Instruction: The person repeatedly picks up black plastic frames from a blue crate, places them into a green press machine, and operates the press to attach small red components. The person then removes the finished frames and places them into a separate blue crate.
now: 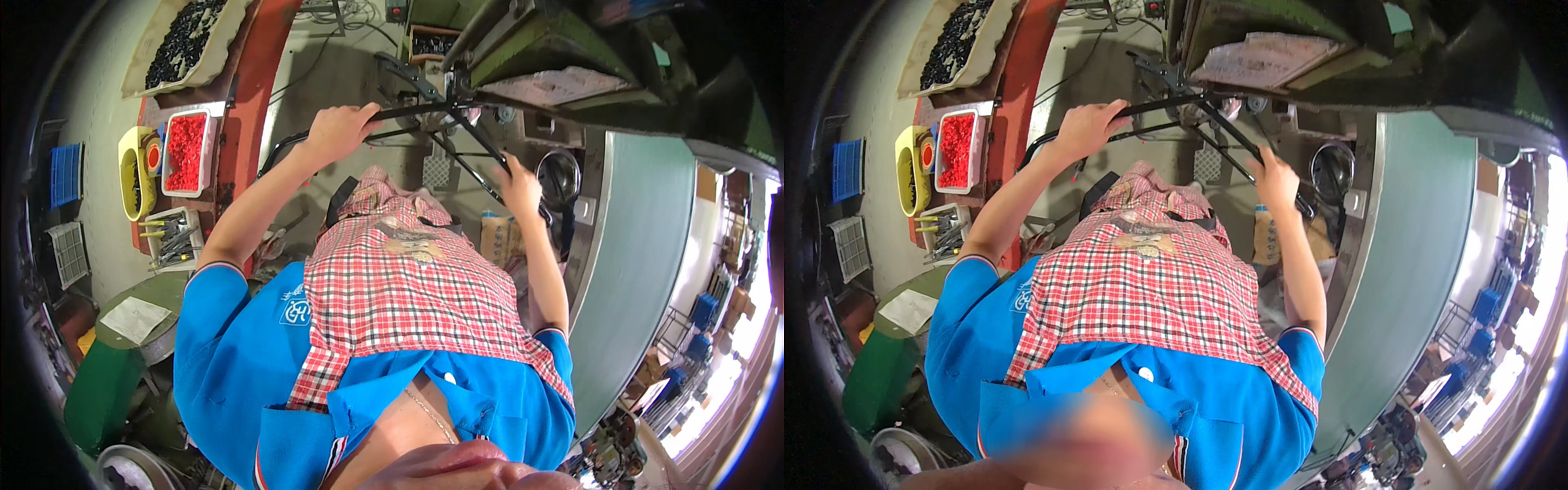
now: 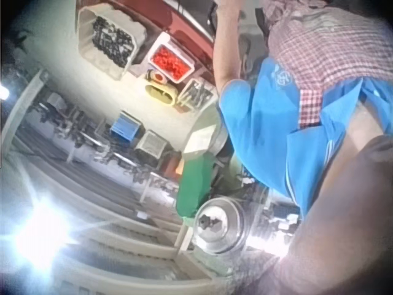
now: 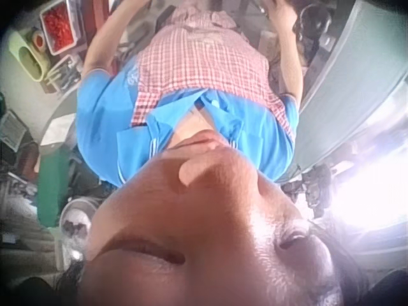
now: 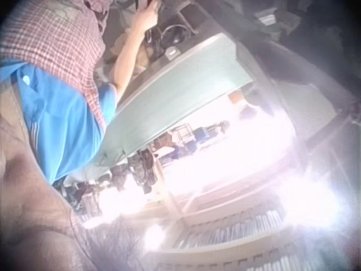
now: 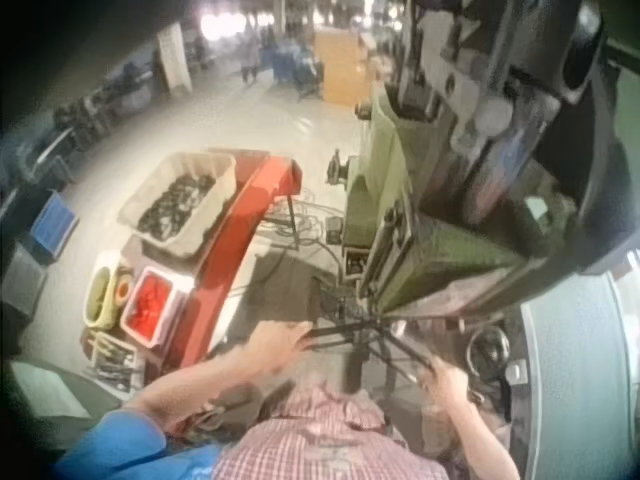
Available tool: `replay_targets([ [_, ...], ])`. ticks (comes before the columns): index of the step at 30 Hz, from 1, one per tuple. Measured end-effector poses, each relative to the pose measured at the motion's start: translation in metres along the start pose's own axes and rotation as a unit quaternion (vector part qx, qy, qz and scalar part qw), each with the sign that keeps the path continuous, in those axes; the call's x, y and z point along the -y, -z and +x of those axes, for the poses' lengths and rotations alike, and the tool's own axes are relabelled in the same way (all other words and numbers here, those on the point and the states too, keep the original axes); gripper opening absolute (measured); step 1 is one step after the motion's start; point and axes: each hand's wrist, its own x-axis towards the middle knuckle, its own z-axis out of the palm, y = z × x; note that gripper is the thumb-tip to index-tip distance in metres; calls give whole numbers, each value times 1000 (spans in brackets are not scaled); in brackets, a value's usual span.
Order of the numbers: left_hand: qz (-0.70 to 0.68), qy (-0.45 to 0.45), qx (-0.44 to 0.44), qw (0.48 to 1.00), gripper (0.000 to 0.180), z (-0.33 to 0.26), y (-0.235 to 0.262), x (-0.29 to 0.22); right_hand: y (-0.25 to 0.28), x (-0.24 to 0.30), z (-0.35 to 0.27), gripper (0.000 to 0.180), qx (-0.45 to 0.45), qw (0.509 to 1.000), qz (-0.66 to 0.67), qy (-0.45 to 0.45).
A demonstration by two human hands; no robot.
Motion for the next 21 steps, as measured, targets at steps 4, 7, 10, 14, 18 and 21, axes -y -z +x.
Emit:
replay_targets([
  [4,-31,-61,-46,997,26,4,-1,9,1,-6,-10,37,-3,999,26,-32],
  [7,-27,-54,-40,997,25,4,-4,9,-2,-4,0,38,-1,999,23,-45],
  [10,-55,-65,-59,995,27,3,-3,10,-4,-12,-1,37,20,997,35,-59],
  [14,-61,-55,-19,996,30,-5,6,15,-3,-18,3,37,15,999,4,-43],
  [18,-68,-50,-41,996,32,-7,5,14,-4,-16,3,40,22,998,14,-57],
  [21,-72,-52,-47,995,31,-8,5,13,-8,-18,2,43,14,998,11,-57],
])
